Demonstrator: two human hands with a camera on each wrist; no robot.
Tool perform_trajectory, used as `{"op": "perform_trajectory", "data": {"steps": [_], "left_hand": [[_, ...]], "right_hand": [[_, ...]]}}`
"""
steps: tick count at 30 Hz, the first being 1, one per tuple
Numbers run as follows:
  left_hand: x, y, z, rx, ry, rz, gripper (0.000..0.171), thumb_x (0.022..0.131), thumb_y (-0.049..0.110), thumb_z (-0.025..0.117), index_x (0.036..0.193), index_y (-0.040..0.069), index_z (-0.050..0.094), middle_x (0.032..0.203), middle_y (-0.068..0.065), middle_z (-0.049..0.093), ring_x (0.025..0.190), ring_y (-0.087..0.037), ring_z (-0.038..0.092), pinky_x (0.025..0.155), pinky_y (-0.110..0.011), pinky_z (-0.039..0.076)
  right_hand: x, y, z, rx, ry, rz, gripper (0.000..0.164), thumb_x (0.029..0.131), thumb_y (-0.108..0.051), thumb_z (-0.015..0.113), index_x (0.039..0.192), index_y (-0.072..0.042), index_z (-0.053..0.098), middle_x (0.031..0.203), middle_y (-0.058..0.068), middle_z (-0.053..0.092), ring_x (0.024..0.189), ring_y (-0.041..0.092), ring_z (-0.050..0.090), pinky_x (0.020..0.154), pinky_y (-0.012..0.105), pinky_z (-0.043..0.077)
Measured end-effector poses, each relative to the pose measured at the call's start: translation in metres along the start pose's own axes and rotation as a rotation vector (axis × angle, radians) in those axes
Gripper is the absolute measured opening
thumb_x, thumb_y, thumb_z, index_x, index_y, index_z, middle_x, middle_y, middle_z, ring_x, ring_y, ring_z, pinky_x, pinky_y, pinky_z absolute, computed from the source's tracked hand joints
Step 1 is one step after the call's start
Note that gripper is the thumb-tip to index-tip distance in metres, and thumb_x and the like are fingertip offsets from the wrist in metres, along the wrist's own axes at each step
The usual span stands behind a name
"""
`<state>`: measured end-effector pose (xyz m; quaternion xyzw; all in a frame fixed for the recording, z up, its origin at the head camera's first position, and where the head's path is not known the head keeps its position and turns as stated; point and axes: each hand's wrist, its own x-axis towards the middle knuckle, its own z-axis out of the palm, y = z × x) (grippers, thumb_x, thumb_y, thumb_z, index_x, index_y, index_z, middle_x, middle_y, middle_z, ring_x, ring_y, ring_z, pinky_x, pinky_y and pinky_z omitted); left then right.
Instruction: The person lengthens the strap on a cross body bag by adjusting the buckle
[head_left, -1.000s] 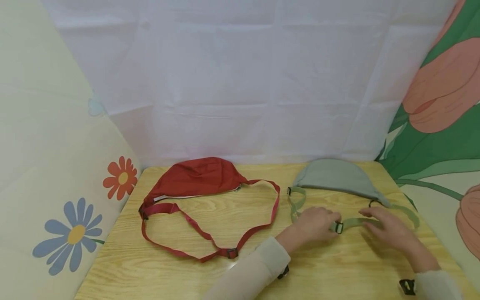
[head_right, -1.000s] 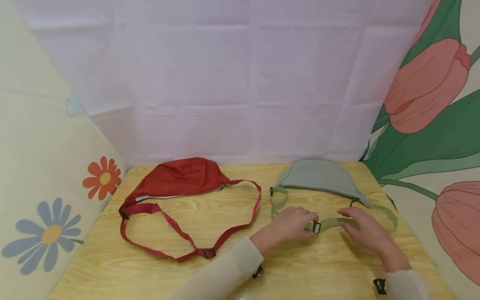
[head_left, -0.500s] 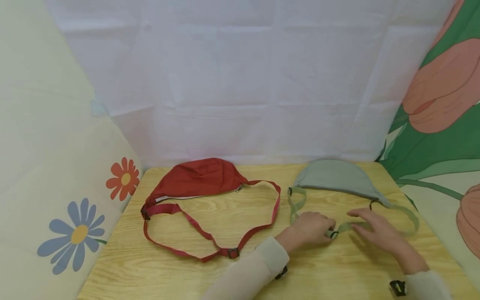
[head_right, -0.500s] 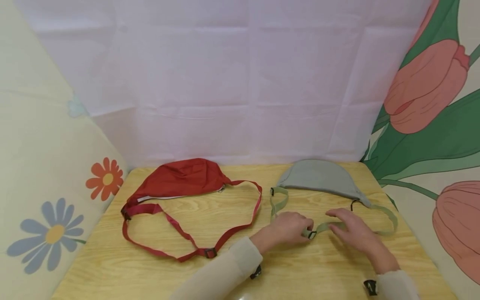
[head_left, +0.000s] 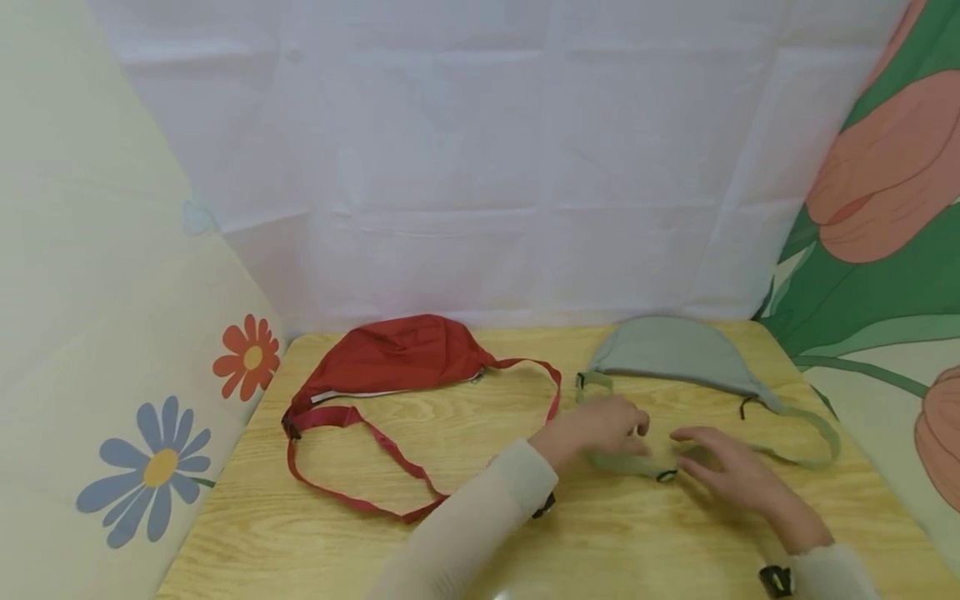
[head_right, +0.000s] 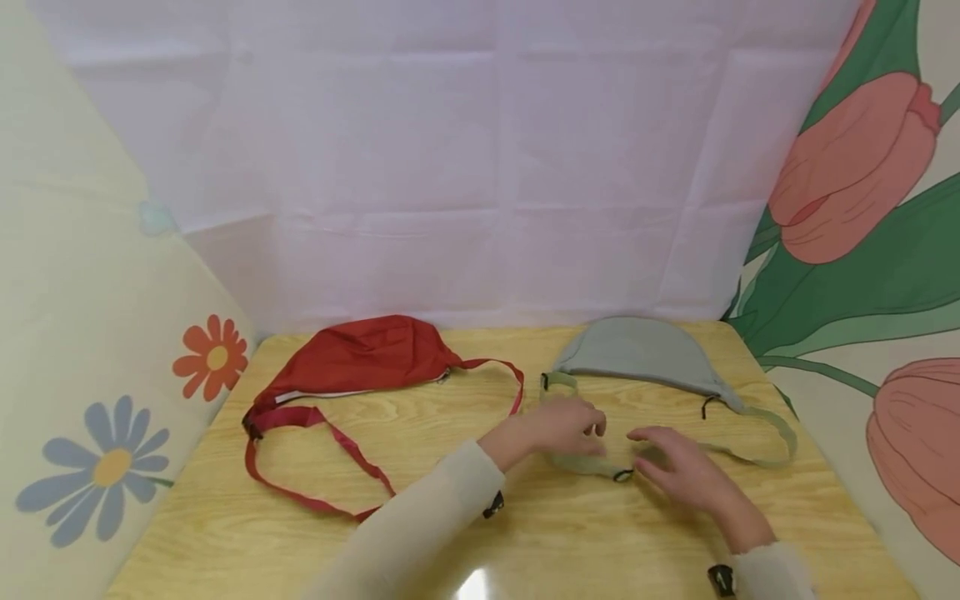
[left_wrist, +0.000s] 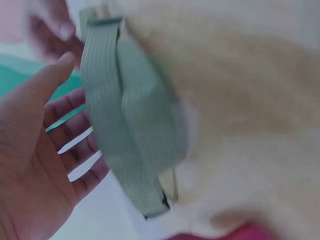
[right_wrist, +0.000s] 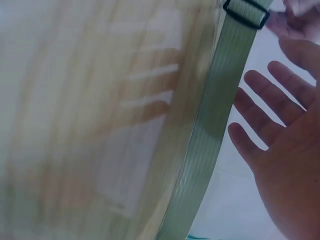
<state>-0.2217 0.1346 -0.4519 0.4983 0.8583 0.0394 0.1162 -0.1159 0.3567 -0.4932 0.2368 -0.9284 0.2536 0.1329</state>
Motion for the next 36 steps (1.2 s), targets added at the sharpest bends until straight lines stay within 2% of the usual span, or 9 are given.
{"op": "perform_trajectory", "data": {"steps": [4,8,12,19,23,27,30,32,36], "left_hand": [[0.004,-0.020,-0.015,-0.006,0.057,-0.063,0.030,0.102,0.048,0.056,0.115,0.025,0.070,0.108,0.011,0.069,0.092,-0.005,0.062,0.079,-0.024,0.051],[0.012,-0.039,-0.025,-0.015,0.136,-0.113,0.029,0.105,0.041,0.055,0.122,0.023,0.071,0.118,0.008,0.069,0.106,-0.010,0.063,0.089,-0.027,0.052],[0.022,-0.053,-0.026,-0.039,0.148,-0.147,0.035,0.107,0.036,0.050,0.136,0.021,0.063,0.135,0.004,0.063,0.125,-0.016,0.058,0.102,-0.032,0.048],[0.041,-0.070,-0.012,-0.024,0.109,-0.141,0.052,0.109,0.041,0.042,0.156,0.019,0.040,0.162,-0.001,0.037,0.149,-0.021,0.034,0.119,-0.037,0.032],[0.048,-0.084,-0.003,-0.042,0.043,-0.175,0.057,0.110,0.047,0.033,0.161,0.022,0.030,0.166,0.000,0.027,0.153,-0.017,0.023,0.123,-0.034,0.023],[0.054,-0.098,0.000,-0.083,-0.035,-0.200,0.058,0.110,0.050,0.024,0.161,0.023,0.028,0.168,0.002,0.023,0.155,-0.016,0.018,0.124,-0.034,0.018],[0.059,-0.105,-0.001,-0.074,-0.065,-0.157,0.055,0.112,0.044,0.022,0.160,0.019,0.032,0.167,0.000,0.025,0.154,-0.017,0.019,0.124,-0.030,0.016],[0.062,-0.109,-0.003,-0.002,-0.074,-0.091,0.052,0.113,0.035,0.024,0.158,0.015,0.035,0.166,-0.003,0.029,0.154,-0.017,0.022,0.123,-0.026,0.016],[0.063,-0.114,-0.009,0.320,-0.118,0.054,0.046,0.112,0.020,0.028,0.156,0.011,0.040,0.163,-0.004,0.035,0.152,-0.016,0.026,0.122,-0.023,0.017]], "right_hand": [[0.001,-0.007,0.004,0.019,-0.021,-0.021,0.033,0.087,-0.010,0.078,0.118,-0.003,0.069,0.115,0.006,0.072,0.105,0.027,0.066,0.088,0.047,0.054],[0.002,-0.011,0.005,0.024,-0.085,-0.004,0.034,0.089,-0.017,0.078,0.119,-0.003,0.069,0.115,0.007,0.071,0.105,0.028,0.066,0.088,0.047,0.054],[0.004,-0.011,0.004,0.049,-0.174,0.018,0.036,0.093,-0.022,0.074,0.122,-0.002,0.068,0.117,0.008,0.070,0.106,0.030,0.066,0.089,0.047,0.053],[0.010,-0.011,0.009,0.068,-0.272,0.017,0.036,0.096,-0.024,0.072,0.124,-0.002,0.067,0.117,0.008,0.070,0.107,0.029,0.065,0.090,0.046,0.053],[0.016,-0.014,0.013,0.044,-0.292,-0.014,0.032,0.094,-0.020,0.073,0.120,-0.002,0.068,0.112,0.006,0.071,0.103,0.025,0.066,0.088,0.044,0.054],[0.022,-0.018,0.015,0.054,-0.334,0.003,0.026,0.092,-0.017,0.074,0.114,-0.005,0.071,0.107,0.004,0.071,0.097,0.020,0.067,0.084,0.039,0.055],[0.023,-0.018,0.015,0.064,-0.370,0.046,0.022,0.092,-0.016,0.075,0.111,-0.006,0.072,0.105,0.002,0.071,0.095,0.016,0.066,0.082,0.037,0.055],[0.022,-0.017,0.014,0.062,-0.381,0.061,0.022,0.090,-0.016,0.077,0.110,-0.007,0.073,0.104,0.002,0.071,0.095,0.016,0.066,0.081,0.037,0.055],[0.020,-0.016,0.013,0.063,-0.389,0.063,0.023,0.086,-0.014,0.080,0.107,-0.007,0.073,0.102,0.001,0.072,0.093,0.015,0.067,0.080,0.035,0.056]]}}
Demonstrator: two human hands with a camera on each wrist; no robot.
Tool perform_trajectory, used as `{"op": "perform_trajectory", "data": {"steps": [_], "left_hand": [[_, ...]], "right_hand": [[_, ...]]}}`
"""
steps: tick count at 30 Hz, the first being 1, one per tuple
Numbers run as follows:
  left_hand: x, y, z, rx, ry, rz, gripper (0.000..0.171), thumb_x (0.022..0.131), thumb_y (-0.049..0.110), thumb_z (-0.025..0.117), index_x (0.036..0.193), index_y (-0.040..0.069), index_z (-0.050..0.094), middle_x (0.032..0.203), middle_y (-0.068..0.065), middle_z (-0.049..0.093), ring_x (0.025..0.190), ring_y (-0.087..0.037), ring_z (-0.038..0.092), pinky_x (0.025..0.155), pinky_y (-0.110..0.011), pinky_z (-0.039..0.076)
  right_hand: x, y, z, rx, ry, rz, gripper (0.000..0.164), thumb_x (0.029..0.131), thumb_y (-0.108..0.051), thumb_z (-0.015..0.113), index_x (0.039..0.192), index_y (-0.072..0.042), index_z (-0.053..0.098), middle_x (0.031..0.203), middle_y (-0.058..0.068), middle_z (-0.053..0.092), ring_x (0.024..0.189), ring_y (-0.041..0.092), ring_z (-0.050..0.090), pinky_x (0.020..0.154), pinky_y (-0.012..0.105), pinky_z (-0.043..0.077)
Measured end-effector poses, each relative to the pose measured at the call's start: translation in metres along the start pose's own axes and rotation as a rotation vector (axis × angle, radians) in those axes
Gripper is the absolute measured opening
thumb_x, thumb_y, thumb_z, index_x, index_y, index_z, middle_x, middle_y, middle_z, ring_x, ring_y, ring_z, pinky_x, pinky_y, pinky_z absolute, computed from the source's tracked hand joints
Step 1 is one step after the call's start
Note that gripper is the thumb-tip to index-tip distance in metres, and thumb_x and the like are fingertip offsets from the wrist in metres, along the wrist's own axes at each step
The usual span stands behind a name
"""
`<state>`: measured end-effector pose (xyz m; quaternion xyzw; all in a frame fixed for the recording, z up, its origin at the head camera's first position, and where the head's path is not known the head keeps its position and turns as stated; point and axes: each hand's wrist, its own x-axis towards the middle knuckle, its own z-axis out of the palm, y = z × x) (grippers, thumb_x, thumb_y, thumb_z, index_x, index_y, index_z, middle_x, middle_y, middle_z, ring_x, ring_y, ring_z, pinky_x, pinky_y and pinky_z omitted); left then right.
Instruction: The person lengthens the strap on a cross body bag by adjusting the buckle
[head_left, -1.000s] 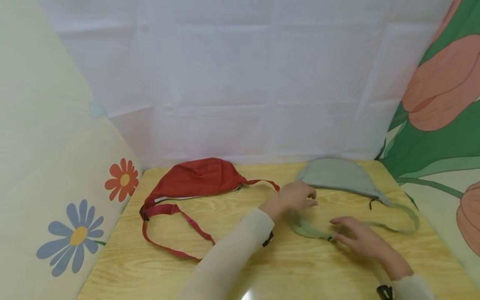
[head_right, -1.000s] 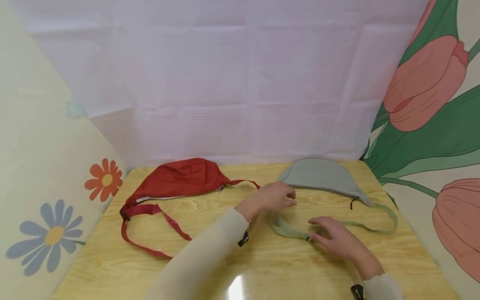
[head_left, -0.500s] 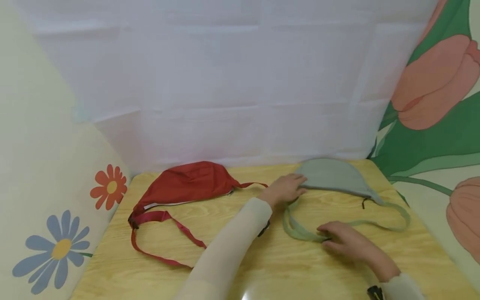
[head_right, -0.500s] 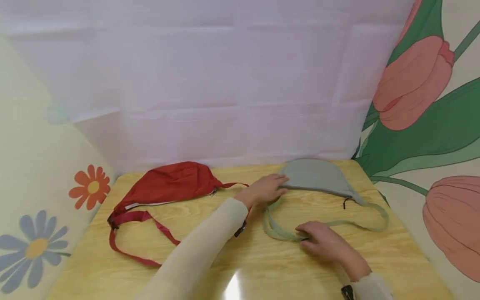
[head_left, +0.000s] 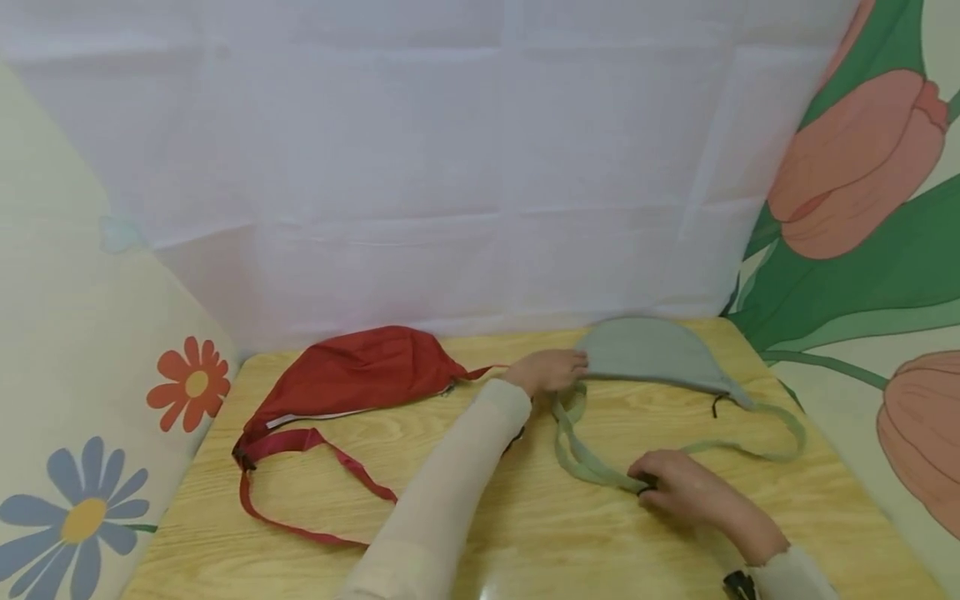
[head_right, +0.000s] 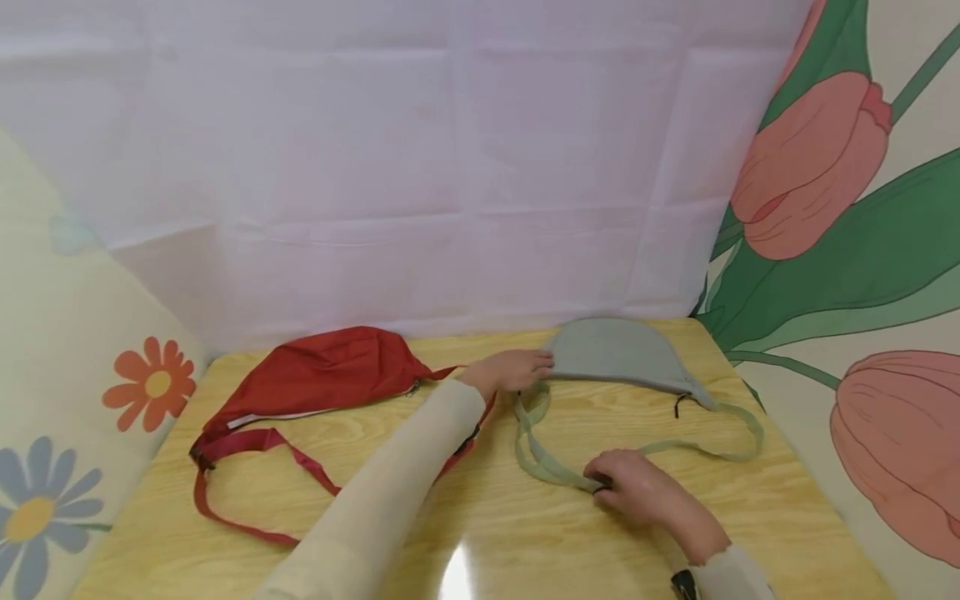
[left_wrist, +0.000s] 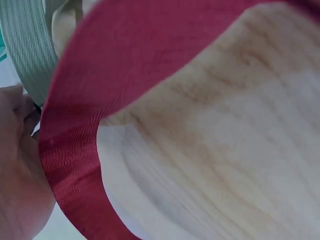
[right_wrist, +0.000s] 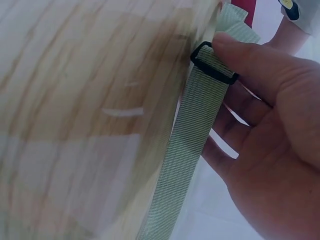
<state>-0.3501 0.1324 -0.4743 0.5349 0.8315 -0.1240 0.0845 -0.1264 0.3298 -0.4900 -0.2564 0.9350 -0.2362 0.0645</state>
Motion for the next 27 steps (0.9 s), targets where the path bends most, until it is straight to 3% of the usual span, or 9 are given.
{"op": "perform_trajectory", "data": {"steps": [3,4,6,8,11,13,15,20,27], "left_hand": [[0.009,-0.003,0.004,0.297,-0.078,0.066,0.045,0.112,0.016,0.030,0.155,0.014,0.041,0.163,0.001,0.035,0.153,-0.014,0.024,0.122,-0.023,0.018],[0.011,-0.004,0.008,0.346,-0.075,0.071,0.044,0.112,0.015,0.032,0.154,0.014,0.044,0.162,0.002,0.036,0.152,-0.015,0.025,0.122,-0.025,0.020],[0.032,-0.014,0.030,0.383,-0.061,0.072,0.044,0.112,0.016,0.030,0.153,0.018,0.046,0.162,0.007,0.036,0.153,-0.011,0.022,0.122,-0.022,0.017],[0.054,-0.028,0.059,0.413,0.014,0.102,0.045,0.111,0.015,0.029,0.149,0.019,0.051,0.159,0.008,0.040,0.151,-0.010,0.025,0.121,-0.020,0.017],[0.053,-0.024,0.054,0.282,0.000,0.046,0.045,0.111,0.016,0.029,0.151,0.020,0.049,0.160,0.007,0.039,0.151,-0.009,0.026,0.120,-0.019,0.018],[0.035,-0.013,0.032,0.206,-0.026,0.011,0.044,0.111,0.015,0.033,0.152,0.017,0.048,0.160,0.002,0.039,0.150,-0.013,0.029,0.119,-0.021,0.023],[0.012,0.003,0.003,0.085,-0.073,-0.070,0.043,0.111,0.017,0.036,0.154,0.015,0.044,0.162,-0.002,0.036,0.150,-0.015,0.031,0.118,-0.023,0.028],[0.004,0.005,0.001,-0.092,-0.015,-0.147,0.042,0.112,0.024,0.034,0.151,0.016,0.048,0.163,-0.003,0.035,0.146,-0.018,0.038,0.115,-0.028,0.036],[0.004,0.006,0.002,-0.166,-0.034,-0.226,0.046,0.112,0.028,0.035,0.157,0.021,0.040,0.166,0.002,0.029,0.149,-0.017,0.032,0.116,-0.031,0.035]], "right_hand": [[-0.002,0.000,0.000,0.006,-0.029,-0.020,0.023,0.085,-0.014,0.081,0.106,-0.007,0.074,0.100,0.001,0.072,0.091,0.013,0.066,0.078,0.033,0.055],[-0.003,-0.001,-0.001,0.006,-0.042,-0.033,0.022,0.086,-0.014,0.081,0.105,-0.007,0.074,0.100,0.000,0.072,0.091,0.012,0.066,0.077,0.032,0.055],[-0.005,-0.003,-0.001,0.013,-0.075,-0.057,0.021,0.086,-0.014,0.081,0.104,-0.008,0.074,0.099,-0.001,0.071,0.090,0.010,0.065,0.076,0.031,0.054],[-0.007,-0.006,-0.002,0.039,-0.123,-0.059,0.020,0.086,-0.014,0.080,0.105,-0.009,0.074,0.098,-0.005,0.069,0.087,0.006,0.062,0.074,0.030,0.053],[-0.009,-0.012,-0.003,0.110,-0.202,-0.014,0.016,0.087,-0.016,0.079,0.101,-0.014,0.072,0.090,-0.013,0.061,0.080,0.000,0.053,0.068,0.026,0.048],[-0.010,-0.017,-0.004,0.159,-0.248,0.020,0.014,0.087,-0.015,0.079,0.095,-0.018,0.068,0.084,-0.016,0.054,0.074,-0.002,0.047,0.065,0.024,0.043],[-0.012,-0.023,-0.004,0.196,-0.282,0.037,0.017,0.085,-0.013,0.079,0.089,-0.019,0.063,0.078,-0.017,0.047,0.070,-0.003,0.043,0.062,0.022,0.040],[-0.017,-0.036,0.003,0.237,-0.376,0.028,0.027,0.082,-0.010,0.080,0.081,-0.020,0.054,0.070,-0.018,0.040,0.061,-0.003,0.035,0.058,0.020,0.035],[-0.019,-0.046,0.005,0.126,-0.428,0.078,0.033,0.083,-0.008,0.078,0.080,-0.021,0.048,0.067,-0.016,0.038,0.057,0.001,0.032,0.054,0.023,0.033]]}}
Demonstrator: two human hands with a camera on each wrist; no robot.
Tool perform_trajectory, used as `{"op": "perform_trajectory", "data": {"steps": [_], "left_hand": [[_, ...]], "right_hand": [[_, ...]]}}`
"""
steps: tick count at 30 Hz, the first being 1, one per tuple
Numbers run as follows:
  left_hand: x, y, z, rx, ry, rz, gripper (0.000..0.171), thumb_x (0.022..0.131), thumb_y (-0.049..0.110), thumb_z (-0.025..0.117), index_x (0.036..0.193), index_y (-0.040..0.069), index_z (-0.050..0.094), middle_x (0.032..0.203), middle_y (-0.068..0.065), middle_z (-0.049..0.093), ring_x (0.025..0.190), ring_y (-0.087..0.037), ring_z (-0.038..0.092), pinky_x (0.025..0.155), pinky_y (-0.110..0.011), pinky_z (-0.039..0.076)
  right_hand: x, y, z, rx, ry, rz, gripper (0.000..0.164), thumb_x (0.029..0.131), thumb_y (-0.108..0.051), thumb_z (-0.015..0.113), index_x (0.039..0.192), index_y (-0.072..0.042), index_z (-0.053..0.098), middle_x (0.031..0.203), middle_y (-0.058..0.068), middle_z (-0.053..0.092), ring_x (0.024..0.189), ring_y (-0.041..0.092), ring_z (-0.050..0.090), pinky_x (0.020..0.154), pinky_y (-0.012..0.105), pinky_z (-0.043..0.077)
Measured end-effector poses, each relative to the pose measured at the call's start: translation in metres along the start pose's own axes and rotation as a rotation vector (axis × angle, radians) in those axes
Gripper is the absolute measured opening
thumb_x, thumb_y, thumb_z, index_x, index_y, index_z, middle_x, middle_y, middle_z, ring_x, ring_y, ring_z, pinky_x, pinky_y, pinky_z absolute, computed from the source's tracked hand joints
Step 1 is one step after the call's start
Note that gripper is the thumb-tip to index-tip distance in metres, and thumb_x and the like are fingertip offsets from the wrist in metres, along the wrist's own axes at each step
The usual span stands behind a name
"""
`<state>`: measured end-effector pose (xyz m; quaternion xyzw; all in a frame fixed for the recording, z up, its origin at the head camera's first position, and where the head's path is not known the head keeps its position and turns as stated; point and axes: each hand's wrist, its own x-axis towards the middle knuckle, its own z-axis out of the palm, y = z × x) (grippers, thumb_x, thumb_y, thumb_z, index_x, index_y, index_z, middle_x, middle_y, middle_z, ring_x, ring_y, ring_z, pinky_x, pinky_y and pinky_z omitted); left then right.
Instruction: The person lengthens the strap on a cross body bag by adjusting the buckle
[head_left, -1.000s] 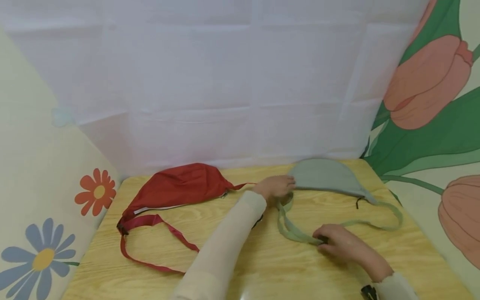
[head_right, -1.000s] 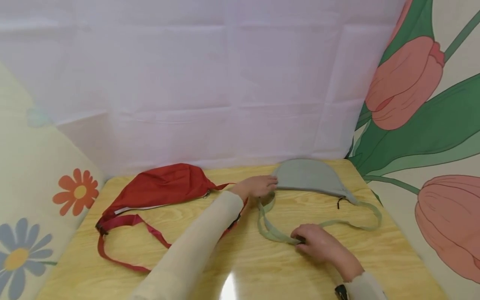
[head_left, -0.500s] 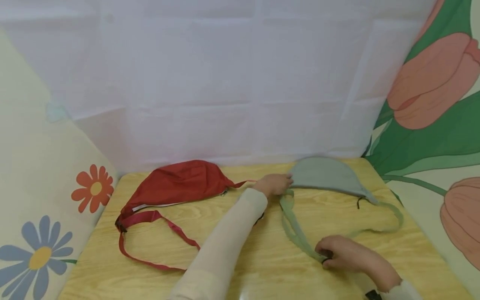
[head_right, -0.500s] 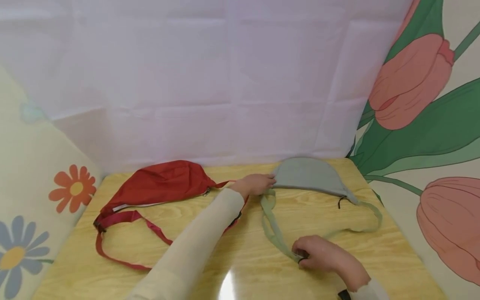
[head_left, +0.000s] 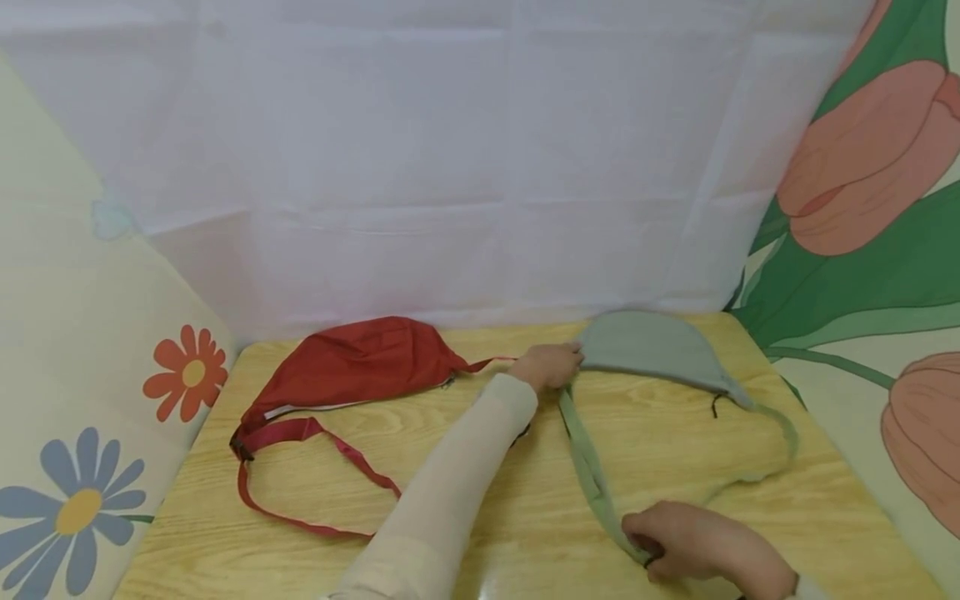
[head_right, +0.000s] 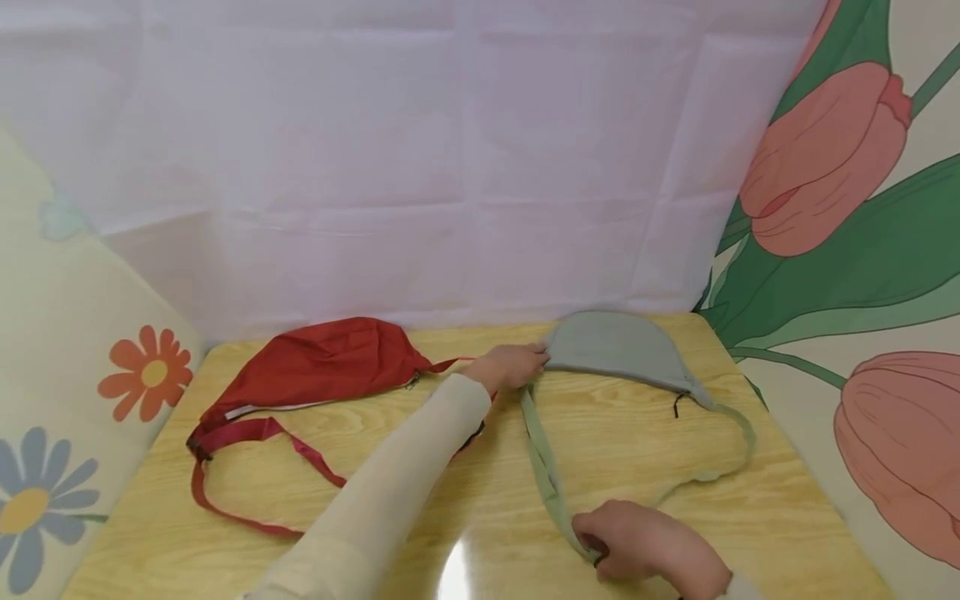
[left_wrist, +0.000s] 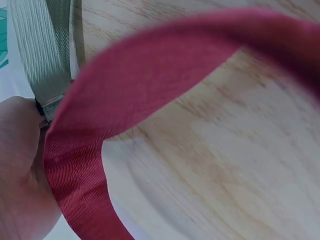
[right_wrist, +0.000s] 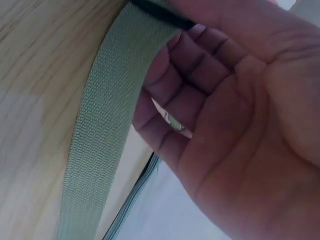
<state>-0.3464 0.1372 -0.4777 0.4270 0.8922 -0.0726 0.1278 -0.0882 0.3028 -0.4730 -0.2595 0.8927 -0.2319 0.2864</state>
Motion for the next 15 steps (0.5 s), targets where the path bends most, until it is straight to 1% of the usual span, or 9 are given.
{"op": "perform_trajectory", "data": {"steps": [1,2,4,5,7,8,10,12,15], "left_hand": [[-0.0004,0.0002,-0.0002,-0.004,-0.002,-0.004,0.046,0.112,0.029,0.035,0.157,0.021,0.039,0.166,0.002,0.028,0.150,-0.017,0.032,0.116,-0.031,0.035],[-0.0008,0.0005,-0.0003,-0.002,-0.003,-0.004,0.046,0.112,0.029,0.034,0.157,0.021,0.039,0.166,0.002,0.029,0.149,-0.017,0.032,0.116,-0.031,0.036],[-0.0022,0.0017,-0.0010,-0.001,-0.007,-0.007,0.046,0.112,0.029,0.035,0.157,0.021,0.039,0.166,0.002,0.029,0.149,-0.016,0.032,0.116,-0.030,0.036],[-0.0027,0.0021,-0.0013,0.003,-0.009,-0.006,0.046,0.112,0.029,0.034,0.157,0.021,0.039,0.166,0.002,0.029,0.149,-0.016,0.032,0.116,-0.030,0.036],[-0.0041,0.0029,-0.0022,0.001,-0.014,-0.014,0.046,0.112,0.029,0.034,0.158,0.021,0.038,0.166,0.002,0.028,0.150,-0.016,0.031,0.116,-0.030,0.035],[-0.0050,0.0034,-0.0029,-0.001,-0.014,-0.020,0.047,0.112,0.029,0.034,0.158,0.021,0.037,0.166,0.003,0.027,0.150,-0.015,0.031,0.116,-0.030,0.035],[-0.0067,0.0041,-0.0042,-0.013,-0.013,-0.034,0.047,0.112,0.029,0.034,0.159,0.021,0.036,0.167,0.003,0.026,0.150,-0.015,0.030,0.117,-0.030,0.033],[-0.0080,0.0048,-0.0050,-0.019,-0.011,-0.046,0.048,0.112,0.030,0.033,0.159,0.021,0.034,0.167,0.004,0.025,0.151,-0.015,0.029,0.118,-0.030,0.032],[-0.0096,0.0060,-0.0050,-0.011,-0.007,-0.047,0.048,0.112,0.030,0.033,0.159,0.020,0.034,0.167,0.002,0.024,0.151,-0.016,0.029,0.118,-0.030,0.032]], "right_hand": [[-0.0014,-0.0024,-0.0015,-0.001,0.007,0.033,0.034,0.083,-0.009,0.079,0.079,-0.022,0.048,0.066,-0.016,0.038,0.057,0.001,0.033,0.056,0.021,0.033],[-0.0025,-0.0028,-0.0024,-0.021,0.019,0.041,0.034,0.083,-0.009,0.079,0.080,-0.022,0.048,0.066,-0.016,0.037,0.058,0.001,0.033,0.057,0.021,0.033],[-0.0040,-0.0026,-0.0036,-0.060,0.054,0.035,0.035,0.084,-0.006,0.078,0.082,-0.023,0.047,0.067,-0.015,0.035,0.059,0.001,0.033,0.057,0.022,0.032],[-0.0045,-0.0024,-0.0039,-0.079,0.077,0.014,0.034,0.084,-0.004,0.077,0.084,-0.023,0.048,0.067,-0.014,0.034,0.059,0.001,0.032,0.057,0.022,0.031],[-0.0051,-0.0015,-0.0037,-0.159,0.143,-0.057,0.032,0.084,-0.001,0.075,0.094,-0.024,0.056,0.070,-0.015,0.042,0.061,0.000,0.037,0.058,0.022,0.035],[-0.0049,-0.0008,-0.0032,-0.208,0.179,-0.092,0.034,0.083,0.001,0.074,0.101,-0.024,0.060,0.071,-0.015,0.044,0.061,-0.001,0.039,0.058,0.023,0.037],[-0.0051,-0.0001,-0.0026,-0.320,0.259,-0.147,0.045,0.084,0.001,0.074,0.119,-0.026,0.066,0.074,-0.013,0.050,0.063,0.001,0.043,0.059,0.025,0.041],[-0.0053,0.0002,-0.0021,-0.419,0.324,-0.164,0.056,0.087,0.000,0.073,0.134,-0.030,0.064,0.077,-0.010,0.055,0.064,0.003,0.047,0.060,0.027,0.044],[-0.0052,0.0008,-0.0028,-0.483,0.345,-0.153,0.063,0.088,0.000,0.071,0.137,-0.038,0.063,0.075,-0.008,0.052,0.063,0.005,0.045,0.058,0.026,0.042]]}}
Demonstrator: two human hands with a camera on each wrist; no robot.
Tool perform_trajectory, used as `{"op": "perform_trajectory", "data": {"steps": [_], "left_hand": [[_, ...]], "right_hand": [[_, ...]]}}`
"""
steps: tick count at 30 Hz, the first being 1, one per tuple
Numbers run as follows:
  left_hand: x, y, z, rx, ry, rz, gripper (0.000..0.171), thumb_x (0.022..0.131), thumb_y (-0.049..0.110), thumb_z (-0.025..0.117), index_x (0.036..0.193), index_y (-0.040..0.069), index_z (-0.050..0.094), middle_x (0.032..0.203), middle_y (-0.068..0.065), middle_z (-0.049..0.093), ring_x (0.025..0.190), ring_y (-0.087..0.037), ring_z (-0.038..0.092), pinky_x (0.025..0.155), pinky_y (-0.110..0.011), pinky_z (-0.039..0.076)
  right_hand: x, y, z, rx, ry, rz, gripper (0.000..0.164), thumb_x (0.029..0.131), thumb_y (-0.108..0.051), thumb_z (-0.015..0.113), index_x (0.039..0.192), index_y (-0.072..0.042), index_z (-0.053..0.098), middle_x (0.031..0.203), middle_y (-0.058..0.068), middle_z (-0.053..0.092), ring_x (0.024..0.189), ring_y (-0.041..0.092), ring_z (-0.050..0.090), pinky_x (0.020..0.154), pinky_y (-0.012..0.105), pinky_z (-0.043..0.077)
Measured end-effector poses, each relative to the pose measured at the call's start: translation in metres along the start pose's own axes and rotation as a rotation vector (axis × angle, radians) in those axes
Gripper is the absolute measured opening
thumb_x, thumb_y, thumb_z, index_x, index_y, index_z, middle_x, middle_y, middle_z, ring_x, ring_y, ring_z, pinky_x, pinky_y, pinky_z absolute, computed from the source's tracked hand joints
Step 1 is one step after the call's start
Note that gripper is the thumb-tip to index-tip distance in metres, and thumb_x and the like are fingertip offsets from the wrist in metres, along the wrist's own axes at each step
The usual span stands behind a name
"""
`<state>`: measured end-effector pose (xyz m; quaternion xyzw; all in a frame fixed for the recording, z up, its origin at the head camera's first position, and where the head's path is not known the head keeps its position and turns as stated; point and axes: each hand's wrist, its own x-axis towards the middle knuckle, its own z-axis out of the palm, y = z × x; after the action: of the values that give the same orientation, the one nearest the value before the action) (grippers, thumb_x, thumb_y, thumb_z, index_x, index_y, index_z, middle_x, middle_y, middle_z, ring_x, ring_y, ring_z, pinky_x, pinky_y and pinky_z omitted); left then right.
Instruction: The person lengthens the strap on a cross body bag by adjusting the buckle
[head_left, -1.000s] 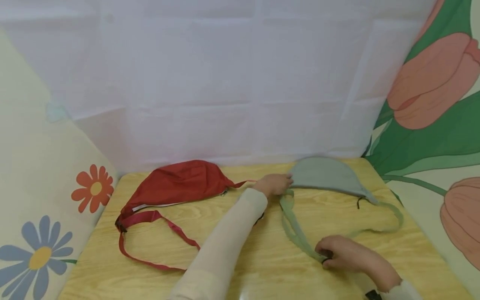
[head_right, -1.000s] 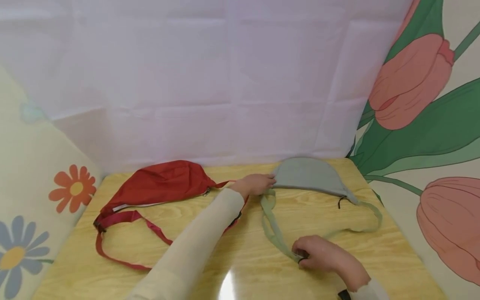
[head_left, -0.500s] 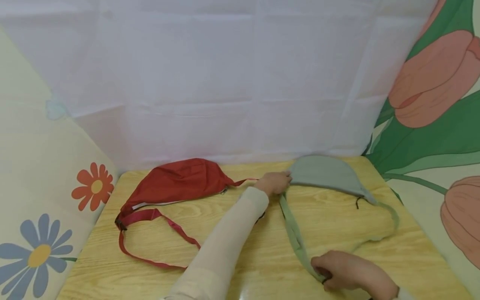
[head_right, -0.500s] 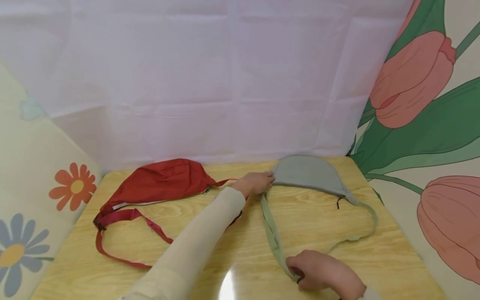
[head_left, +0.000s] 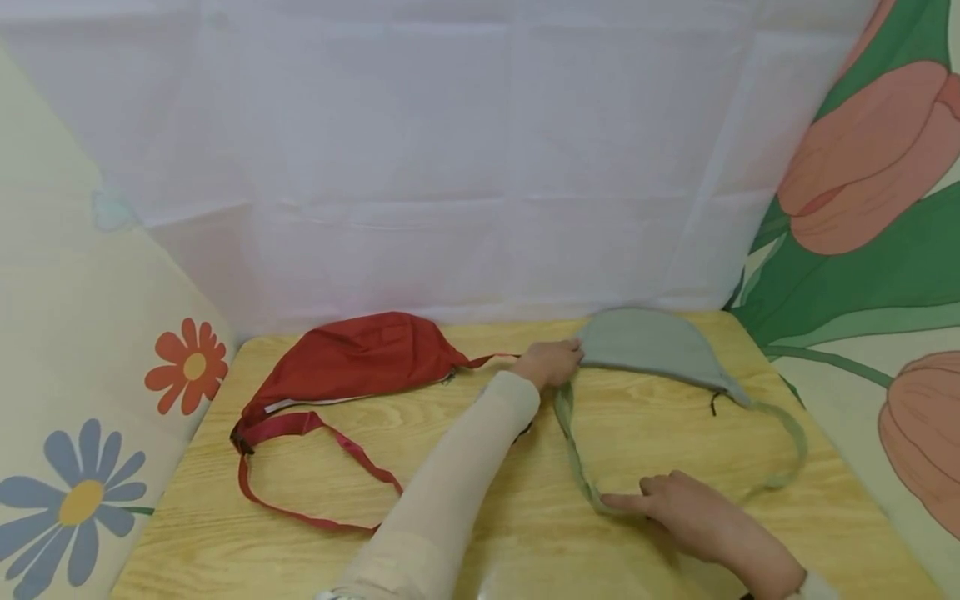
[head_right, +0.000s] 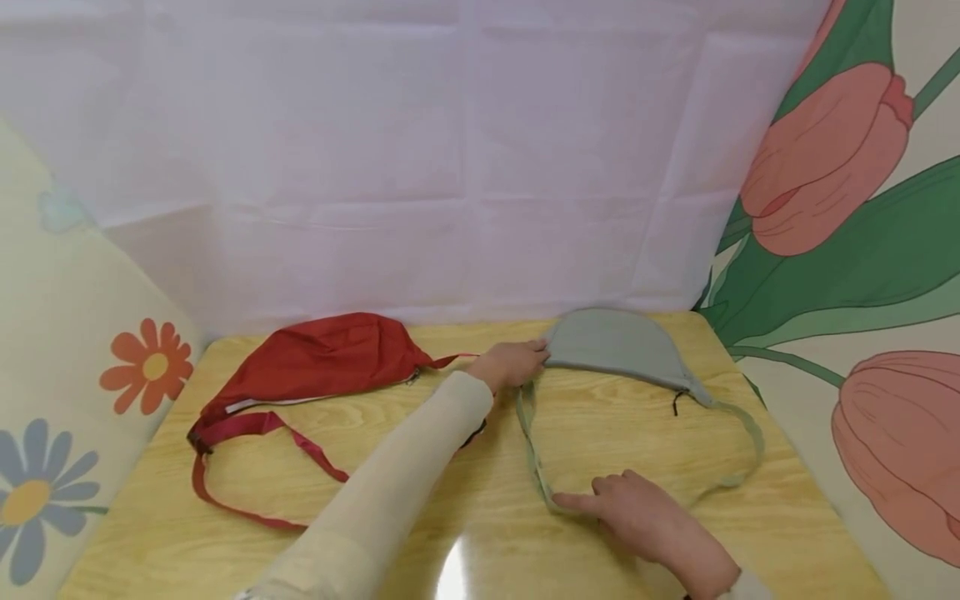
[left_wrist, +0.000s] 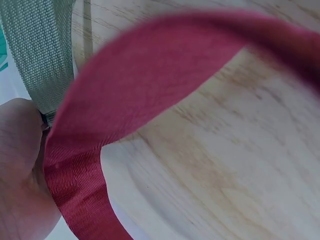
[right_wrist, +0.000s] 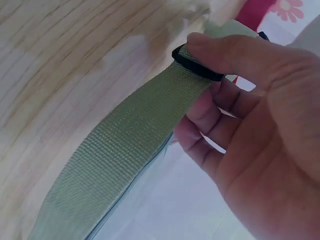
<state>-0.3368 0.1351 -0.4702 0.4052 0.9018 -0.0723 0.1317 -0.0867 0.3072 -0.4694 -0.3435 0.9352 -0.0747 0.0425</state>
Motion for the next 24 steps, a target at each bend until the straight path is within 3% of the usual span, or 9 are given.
{"op": "perform_trajectory", "data": {"steps": [6,13,17,20,24], "left_hand": [[0.000,0.000,0.002,0.067,0.025,0.021,0.048,0.113,0.030,0.032,0.159,0.019,0.034,0.167,0.001,0.025,0.151,-0.015,0.028,0.118,-0.029,0.033],[-0.002,0.001,0.005,0.071,0.015,0.004,0.048,0.113,0.029,0.033,0.160,0.021,0.033,0.168,0.002,0.023,0.151,-0.014,0.028,0.117,-0.029,0.033],[-0.004,0.003,0.005,0.136,-0.004,-0.003,0.048,0.113,0.026,0.031,0.161,0.022,0.030,0.168,0.004,0.020,0.152,-0.012,0.025,0.116,-0.027,0.035],[-0.005,0.003,0.005,0.173,-0.008,-0.002,0.048,0.113,0.027,0.030,0.161,0.022,0.028,0.169,0.004,0.019,0.152,-0.011,0.023,0.116,-0.027,0.034],[-0.005,0.002,0.004,0.163,0.001,-0.004,0.049,0.113,0.028,0.029,0.161,0.021,0.028,0.168,0.003,0.019,0.152,-0.012,0.024,0.118,-0.027,0.032]], "right_hand": [[0.008,0.005,-0.001,-0.075,-0.033,0.012,0.071,0.083,0.002,0.073,0.138,-0.041,0.061,0.078,-0.004,0.054,0.065,0.009,0.047,0.059,0.031,0.043],[0.018,0.020,-0.004,-0.080,-0.116,0.160,0.076,0.085,0.006,0.071,0.140,-0.043,0.058,0.086,0.004,0.062,0.066,0.019,0.053,0.061,0.041,0.049],[0.015,0.037,-0.005,-0.134,-0.106,0.197,0.074,0.085,0.007,0.071,0.138,-0.043,0.060,0.090,0.007,0.063,0.067,0.023,0.054,0.061,0.042,0.048],[0.008,0.050,-0.004,-0.167,-0.065,0.154,0.063,0.085,0.006,0.071,0.132,-0.035,0.066,0.087,0.001,0.059,0.069,0.016,0.052,0.061,0.035,0.044],[-0.004,0.064,-0.001,-0.185,0.040,0.101,0.048,0.086,0.005,0.069,0.120,-0.029,0.071,0.079,-0.008,0.047,0.068,0.007,0.038,0.061,0.027,0.033]]}}
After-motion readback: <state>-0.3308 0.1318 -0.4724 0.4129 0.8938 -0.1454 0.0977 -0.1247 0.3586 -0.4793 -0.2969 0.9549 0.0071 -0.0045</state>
